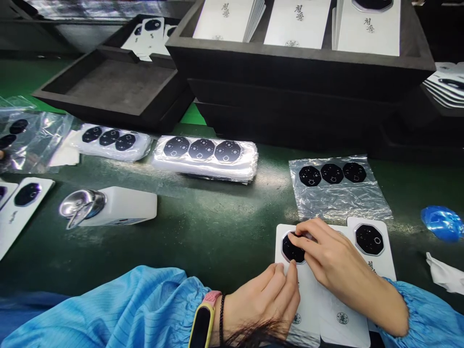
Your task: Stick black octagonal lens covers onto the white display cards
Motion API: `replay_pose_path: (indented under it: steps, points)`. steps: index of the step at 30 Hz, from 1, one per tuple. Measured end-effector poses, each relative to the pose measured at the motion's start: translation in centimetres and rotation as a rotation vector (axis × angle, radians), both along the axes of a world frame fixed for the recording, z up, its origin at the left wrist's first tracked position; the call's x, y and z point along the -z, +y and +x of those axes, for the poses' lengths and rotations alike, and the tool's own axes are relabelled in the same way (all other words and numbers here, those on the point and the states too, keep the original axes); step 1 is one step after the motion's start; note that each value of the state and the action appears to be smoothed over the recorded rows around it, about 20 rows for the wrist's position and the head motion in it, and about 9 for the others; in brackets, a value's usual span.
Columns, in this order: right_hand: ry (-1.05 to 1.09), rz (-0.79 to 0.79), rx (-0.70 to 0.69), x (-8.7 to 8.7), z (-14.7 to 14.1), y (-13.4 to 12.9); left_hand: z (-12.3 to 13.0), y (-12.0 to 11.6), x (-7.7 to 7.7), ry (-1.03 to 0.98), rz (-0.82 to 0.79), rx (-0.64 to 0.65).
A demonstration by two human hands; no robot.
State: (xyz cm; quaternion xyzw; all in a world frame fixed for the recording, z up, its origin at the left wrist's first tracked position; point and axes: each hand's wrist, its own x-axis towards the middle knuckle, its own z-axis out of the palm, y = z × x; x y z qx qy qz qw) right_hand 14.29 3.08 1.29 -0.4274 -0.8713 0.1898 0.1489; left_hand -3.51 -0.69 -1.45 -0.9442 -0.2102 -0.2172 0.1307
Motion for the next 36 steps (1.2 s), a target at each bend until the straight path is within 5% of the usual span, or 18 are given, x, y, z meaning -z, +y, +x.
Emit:
replay_pose_path:
  steps: [14, 19, 23, 26, 31, 36]
  points:
    - [0.08, -0.067, 0.227, 0.1, 1.3, 0.9, -0.3, 0.6, -1.0, 0.031, -0.155, 0.038]
    - [0.14, -0.243, 0.264, -1.0, 1.4, 1.3, -0.2, 0.8, 0.0, -0.091, -0.172, -0.069]
    - [0.22, -0.545, 0.258, -2.1, 1.8, 1.6, -0.5, 1.7, 0.2, -0.232, -0.235, -0.126]
    - [0.296, -0.646, 0.286, -3.1, 2.2, 1.3, -0.7, 2.4, -0.6, -0.395, -0.57, -0.158]
    - [0.419, -0.423, 0.315, -4.7, 2.5, -0.6, -0.3, 2.7, -1.9, -0.494, -1.296, 0.012]
    - [0.395, -0.168, 0.228, -5.5, 2.7, -2.1, -0.1, 2.4, -1.7, -0.616, -1.47, 0.101]
